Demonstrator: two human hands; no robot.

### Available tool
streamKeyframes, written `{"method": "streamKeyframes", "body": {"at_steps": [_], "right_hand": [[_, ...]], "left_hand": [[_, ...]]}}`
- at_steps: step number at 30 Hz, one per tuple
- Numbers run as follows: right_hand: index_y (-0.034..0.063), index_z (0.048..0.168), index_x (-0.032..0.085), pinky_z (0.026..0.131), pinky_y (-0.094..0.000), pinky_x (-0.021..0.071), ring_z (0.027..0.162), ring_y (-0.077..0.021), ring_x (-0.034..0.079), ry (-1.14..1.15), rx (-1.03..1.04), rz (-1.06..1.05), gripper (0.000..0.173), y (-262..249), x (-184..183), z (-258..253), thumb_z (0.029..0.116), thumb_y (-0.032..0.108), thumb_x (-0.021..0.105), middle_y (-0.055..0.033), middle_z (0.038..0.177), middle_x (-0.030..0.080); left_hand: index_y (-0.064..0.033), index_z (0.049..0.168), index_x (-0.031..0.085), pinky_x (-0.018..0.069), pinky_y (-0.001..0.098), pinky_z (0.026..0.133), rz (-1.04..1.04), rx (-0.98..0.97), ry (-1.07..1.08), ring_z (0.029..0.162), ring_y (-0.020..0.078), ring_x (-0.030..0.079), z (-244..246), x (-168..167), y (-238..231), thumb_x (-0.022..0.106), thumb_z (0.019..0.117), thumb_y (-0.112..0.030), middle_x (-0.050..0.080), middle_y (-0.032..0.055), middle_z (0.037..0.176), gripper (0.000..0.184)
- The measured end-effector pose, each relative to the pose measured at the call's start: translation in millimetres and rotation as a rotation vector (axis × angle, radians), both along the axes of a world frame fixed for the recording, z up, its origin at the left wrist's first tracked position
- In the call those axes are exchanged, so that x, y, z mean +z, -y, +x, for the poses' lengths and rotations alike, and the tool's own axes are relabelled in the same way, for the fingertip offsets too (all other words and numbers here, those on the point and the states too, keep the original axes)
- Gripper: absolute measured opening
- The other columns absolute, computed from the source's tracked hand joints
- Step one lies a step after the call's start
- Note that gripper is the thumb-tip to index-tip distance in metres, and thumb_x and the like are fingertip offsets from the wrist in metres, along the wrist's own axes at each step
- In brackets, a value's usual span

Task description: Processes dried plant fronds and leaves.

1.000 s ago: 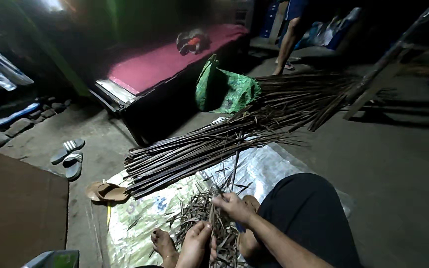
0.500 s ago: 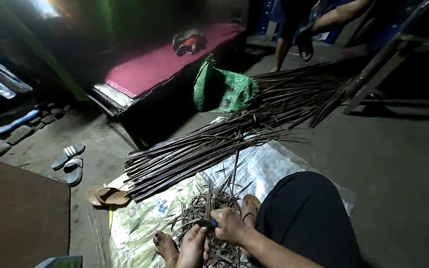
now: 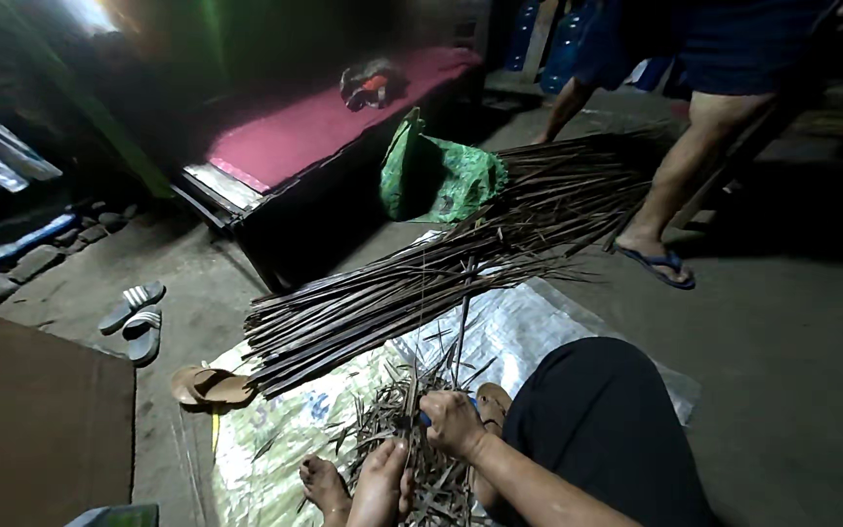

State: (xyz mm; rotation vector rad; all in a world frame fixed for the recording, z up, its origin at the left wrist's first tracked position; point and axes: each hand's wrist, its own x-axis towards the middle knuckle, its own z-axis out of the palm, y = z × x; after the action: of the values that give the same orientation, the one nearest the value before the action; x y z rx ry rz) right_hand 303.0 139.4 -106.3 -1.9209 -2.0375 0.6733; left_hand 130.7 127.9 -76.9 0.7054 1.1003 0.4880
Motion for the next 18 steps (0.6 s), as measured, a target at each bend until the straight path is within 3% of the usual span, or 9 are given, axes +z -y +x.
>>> {"method": "streamKeyframes", "body": {"at_steps": [1,3,7,12,14,16,18], "right_hand": [[-0.0092,0.1,0.071,0.087,-0.0594,0.0526,0.101,-0.0438,0.071,-0.026,-0.068,-0.096,0.02,-5,3,5,0.092,0.006,0.06,-0.0269,0.101,0.072],[-0.0031,0.117,0.071,0.095,-0.0594,0.0514,0.109,-0.0419,0.07,-0.026,-0.173,-0.178,0.027,-16,3,21,0.0982,0.008,0.056,-0.0247,0.113,0.073],[0.0006,0.119,0.071,0.09,-0.0593,0.0523,0.106,-0.0404,0.071,0.026,-0.214,-0.138,0.029,-22,5,30,0.0941,0.006,0.057,-0.0225,0.11,0.074],[0.0058,0.135,0.064,0.1,-0.0594,0.0492,0.118,-0.0404,0.066,-0.077,-0.502,-0.285,0.035,-35,4,48,0.1023,0.009,0.051,-0.0226,0.123,0.07],[0.0038,0.13,0.065,0.097,-0.056,0.0506,0.112,-0.037,0.068,-0.212,-0.601,-0.255,0.032,-35,4,53,0.1015,0.008,0.051,-0.0214,0.117,0.071],[-0.0033,0.119,0.068,0.09,-0.0478,0.0519,0.095,-0.0296,0.066,-0.455,-0.591,-0.247,0.028,-31,7,46,0.1073,0.015,0.05,-0.0199,0.103,0.069],[-0.0027,0.111,0.068,0.063,-0.0302,0.0475,0.061,-0.0112,0.052,-0.699,-0.501,-0.335,0.038,-22,9,29,0.111,0.027,0.045,-0.0039,0.074,0.058]], "left_hand": [[-0.0066,0.1,0.054,0.0361,0.0134,0.04,-0.003,-0.014,0.005,0.041,-0.0005,0.04,0,2,1,0.034,0.1116,-0.012,0.045,-0.0062,0.056,0.024],[-0.007,0.098,0.056,0.036,0.0137,0.04,-0.002,-0.029,0.008,0.04,-0.0006,0.04,1,5,6,0.036,0.1111,-0.011,0.046,-0.0064,0.055,0.024],[-0.0069,0.097,0.056,0.0358,0.0137,0.039,-0.001,-0.061,0.016,0.04,-0.0005,0.04,4,2,8,0.036,0.1109,-0.011,0.046,-0.0059,0.056,0.025],[-0.0078,0.094,0.058,0.035,0.0135,0.038,-0.013,-0.081,0.042,0.04,-0.0008,0.04,-1,5,8,0.036,0.1104,-0.01,0.047,-0.0056,0.056,0.027],[-0.006,0.097,0.058,0.0367,0.0142,0.039,-0.003,-0.057,0.02,0.04,0.0,0.041,-2,4,7,0.036,0.1106,-0.01,0.048,-0.0047,0.057,0.026],[-0.0059,0.099,0.057,0.0383,0.0147,0.04,0.019,-0.037,-0.018,0.04,0.0006,0.043,0,2,4,0.036,0.1111,-0.01,0.049,-0.0046,0.056,0.025],[-0.0055,0.1,0.056,0.0391,0.0152,0.04,0.038,-0.028,-0.032,0.041,0.001,0.043,0,0,2,0.036,0.1111,-0.011,0.049,-0.0041,0.055,0.024]]}}
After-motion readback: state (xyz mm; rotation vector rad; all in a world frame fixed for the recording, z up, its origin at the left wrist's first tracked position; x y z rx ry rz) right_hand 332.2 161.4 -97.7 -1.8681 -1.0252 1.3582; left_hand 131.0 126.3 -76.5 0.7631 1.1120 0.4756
